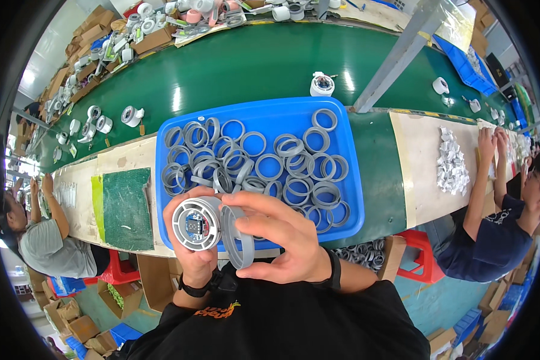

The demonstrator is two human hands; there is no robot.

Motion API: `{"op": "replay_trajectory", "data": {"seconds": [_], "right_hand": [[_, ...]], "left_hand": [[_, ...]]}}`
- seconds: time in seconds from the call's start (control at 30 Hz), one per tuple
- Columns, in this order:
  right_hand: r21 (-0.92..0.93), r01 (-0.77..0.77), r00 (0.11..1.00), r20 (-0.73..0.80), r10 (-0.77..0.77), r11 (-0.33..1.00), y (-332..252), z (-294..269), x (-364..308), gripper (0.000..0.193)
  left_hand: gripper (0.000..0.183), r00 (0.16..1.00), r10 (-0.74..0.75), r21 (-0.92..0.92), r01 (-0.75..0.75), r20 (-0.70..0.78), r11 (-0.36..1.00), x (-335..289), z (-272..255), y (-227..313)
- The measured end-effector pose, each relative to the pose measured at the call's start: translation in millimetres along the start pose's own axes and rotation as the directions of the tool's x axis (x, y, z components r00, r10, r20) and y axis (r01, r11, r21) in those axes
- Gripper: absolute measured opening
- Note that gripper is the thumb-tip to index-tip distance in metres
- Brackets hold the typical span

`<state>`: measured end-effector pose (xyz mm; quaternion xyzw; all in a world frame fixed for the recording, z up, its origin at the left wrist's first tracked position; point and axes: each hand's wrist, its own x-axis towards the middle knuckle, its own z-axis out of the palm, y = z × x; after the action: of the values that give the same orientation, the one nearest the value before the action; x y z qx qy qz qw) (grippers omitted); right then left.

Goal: Manually assemble gray ring components onto white electronic housings on a factory conveyor line.

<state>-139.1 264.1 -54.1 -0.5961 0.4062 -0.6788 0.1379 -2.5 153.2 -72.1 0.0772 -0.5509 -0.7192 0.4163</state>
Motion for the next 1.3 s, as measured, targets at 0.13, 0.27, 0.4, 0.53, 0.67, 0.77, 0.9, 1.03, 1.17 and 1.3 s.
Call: {"op": "replay_trajectory", "data": {"seconds": [0.13,0.27,0.4,0.53,0.67,0.77,0.9,1.03,1.17,1.3], "right_hand": [[0.035,-0.024,1.0,-0.011,0.024,0.999,2.0,1.9,-2.9,0.075],[0.079,-0.031,0.999,-0.03,0.034,0.996,0.5,5.8,-5.6,0.074],[0.099,-0.049,0.998,-0.031,0.052,0.994,-0.7,9.2,-7.0,0.073],[0.058,-0.067,0.998,-0.014,0.068,0.996,-3.2,7.9,-6.1,0.07],[-0.03,-0.128,0.992,0.017,0.128,0.991,-7.9,7.1,-3.6,0.067],[0.007,-0.124,0.992,0.009,0.124,0.992,-5.6,9.7,-3.0,0.065],[0.014,-0.136,0.991,0.011,0.135,0.991,-6.4,11.1,-2.4,0.066],[-0.004,-0.182,0.982,-0.043,0.181,0.983,-13.2,12.8,5.0,0.058],[-0.266,-0.257,0.962,0.022,0.272,0.929,-24.7,11.1,12.2,0.056],[-0.577,-0.099,0.973,0.113,0.2,0.81,-13.2,26.8,11.4,0.055]], "left_hand": [[0.084,1.0,-0.002,0.003,0.002,0.003,1.0,-0.5,-1.3,-1.6],[0.084,1.0,0.01,-0.002,-0.01,0.005,1.0,-1.5,-0.6,-0.7],[0.083,1.0,0.029,0.01,-0.029,0.008,1.0,-3.3,-4.9,-5.0],[0.082,0.997,0.077,0.052,-0.077,0.008,0.996,-3.9,-4.7,-7.2],[0.081,0.988,0.137,0.186,-0.147,0.068,0.971,0.1,-13.7,-7.8],[0.08,0.986,0.146,0.206,-0.159,0.076,0.966,0.8,-15.4,-6.7],[0.079,0.986,0.15,0.206,-0.163,0.078,0.965,0.5,-16.9,-6.8],[0.078,0.991,0.127,0.193,-0.134,0.052,0.972,0.5,-15.3,-2.9],[0.075,0.972,0.191,0.36,-0.228,0.134,0.905,5.4,-15.2,0.8],[0.073,0.961,0.15,0.839,-0.277,0.233,0.468,5.0,-0.6,11.3]]}}
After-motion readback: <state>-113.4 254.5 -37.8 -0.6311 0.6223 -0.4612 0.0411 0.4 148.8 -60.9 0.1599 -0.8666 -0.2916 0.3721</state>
